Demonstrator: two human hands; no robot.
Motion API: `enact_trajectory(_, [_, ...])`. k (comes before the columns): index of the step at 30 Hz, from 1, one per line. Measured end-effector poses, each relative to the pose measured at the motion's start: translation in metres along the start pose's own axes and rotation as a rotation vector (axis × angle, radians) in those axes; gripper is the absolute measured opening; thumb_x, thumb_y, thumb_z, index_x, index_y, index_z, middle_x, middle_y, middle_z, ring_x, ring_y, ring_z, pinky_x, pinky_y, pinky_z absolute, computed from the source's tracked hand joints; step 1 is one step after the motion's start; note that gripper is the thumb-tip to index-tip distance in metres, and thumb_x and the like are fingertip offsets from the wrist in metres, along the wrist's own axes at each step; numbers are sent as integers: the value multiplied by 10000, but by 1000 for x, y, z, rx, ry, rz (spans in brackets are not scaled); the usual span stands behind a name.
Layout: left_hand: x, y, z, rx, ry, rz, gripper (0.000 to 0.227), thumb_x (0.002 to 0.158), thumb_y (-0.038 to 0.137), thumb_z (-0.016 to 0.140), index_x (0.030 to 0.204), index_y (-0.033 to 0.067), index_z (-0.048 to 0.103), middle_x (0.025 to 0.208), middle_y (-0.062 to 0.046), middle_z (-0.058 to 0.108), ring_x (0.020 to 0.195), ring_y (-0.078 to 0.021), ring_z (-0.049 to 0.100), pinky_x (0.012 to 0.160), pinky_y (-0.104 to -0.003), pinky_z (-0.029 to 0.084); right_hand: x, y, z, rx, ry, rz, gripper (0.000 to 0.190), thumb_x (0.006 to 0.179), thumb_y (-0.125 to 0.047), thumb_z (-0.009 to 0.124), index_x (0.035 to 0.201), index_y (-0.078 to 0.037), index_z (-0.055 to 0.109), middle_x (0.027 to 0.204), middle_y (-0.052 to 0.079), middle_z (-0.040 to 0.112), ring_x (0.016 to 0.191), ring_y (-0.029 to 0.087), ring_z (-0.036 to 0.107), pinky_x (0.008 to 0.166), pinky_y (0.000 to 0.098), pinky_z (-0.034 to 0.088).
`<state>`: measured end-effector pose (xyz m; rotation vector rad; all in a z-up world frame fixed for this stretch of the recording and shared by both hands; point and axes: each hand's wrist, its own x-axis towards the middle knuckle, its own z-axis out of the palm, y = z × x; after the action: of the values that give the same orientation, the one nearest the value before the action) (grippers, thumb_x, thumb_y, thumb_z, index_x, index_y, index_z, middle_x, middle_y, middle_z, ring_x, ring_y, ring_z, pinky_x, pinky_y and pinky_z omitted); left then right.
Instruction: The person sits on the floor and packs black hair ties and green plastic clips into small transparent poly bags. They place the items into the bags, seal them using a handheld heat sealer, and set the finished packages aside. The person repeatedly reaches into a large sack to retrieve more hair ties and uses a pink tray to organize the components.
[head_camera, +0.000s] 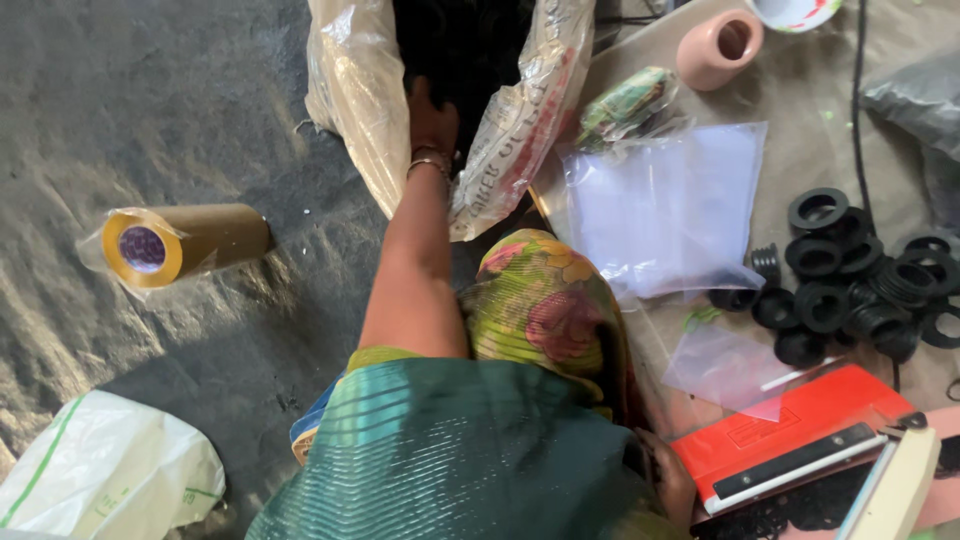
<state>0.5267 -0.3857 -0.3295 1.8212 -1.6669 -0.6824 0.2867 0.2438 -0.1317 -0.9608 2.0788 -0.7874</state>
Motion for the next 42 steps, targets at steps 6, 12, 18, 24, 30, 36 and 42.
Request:
enact_trajectory(6, [2, 80, -49, -1097, 71, -154, 295, 942, 216, 656, 1196, 69, 631, 1004, -45, 661, 911, -175, 612, 815, -321, 507, 11, -13, 5, -68, 85, -16, 280, 931, -183, 675, 1185, -68, 704, 1124, 137, 756, 961, 230, 761, 789, 343, 595])
enact_trajectory(12, [-58, 228, -146, -1424, -464, 216, 153, 1026, 158, 570, 1130, 60, 626, 922, -52, 628, 789, -125, 557, 655, -264, 439, 2, -42, 4, -176, 182, -112, 270, 886, -229, 728, 1114, -84, 734, 1025, 157, 747, 927, 338, 729, 788, 382, 570])
enact_trajectory(18, [-157, 390, -102, -1091, -931, 630, 294, 896, 50, 560, 1177, 16, 640, 1142, -34, 630, 1043, -163, 608, 935, -307, 520, 8, -54, 6, -82, 103, -160, 321, 897, -309, 701, 1126, -85, 717, 1074, 151, 738, 965, 348, 706, 812, 415, 565])
enact_trajectory(24, [-265, 484, 1, -62, -923, 1043, 380, 787, 211, 692, 1160, 139, 689, 1126, -143, 684, 1023, -330, 681, 884, -442, 572, 8, -54, 6, -32, 3, -141, 343, 913, -319, 639, 1164, -95, 707, 1108, 134, 727, 1045, 326, 686, 895, 415, 545])
enact_trajectory(30, [-296, 497, 113, 285, -795, 1097, 489, 736, 261, 740, 1219, 222, 672, 1211, -176, 645, 1141, -416, 605, 965, -485, 504, 9, -48, -5, -47, -109, -114, 425, 913, -405, 664, 1206, -97, 674, 1131, 130, 702, 1011, 309, 689, 874, 415, 544])
enact_trajectory(36, [-286, 471, 188, 101, -811, 1042, 555, 741, 74, 653, 1272, 235, 663, 1276, -237, 590, 1181, -454, 579, 1004, -476, 499, 0, -45, -16, 20, -55, -104, 432, 928, -389, 665, 1234, -84, 658, 1143, 134, 697, 1000, 288, 694, 857, 410, 548])
enact_trajectory(42, [-281, 455, 133, -91, -758, 1094, 549, 758, 70, 662, 1301, 145, 628, 1243, -266, 602, 1118, -455, 610, 958, -472, 534, -6, -56, -18, -19, -45, -75, 413, 917, -372, 671, 1221, -92, 665, 1104, 124, 706, 963, 286, 705, 838, 407, 552])
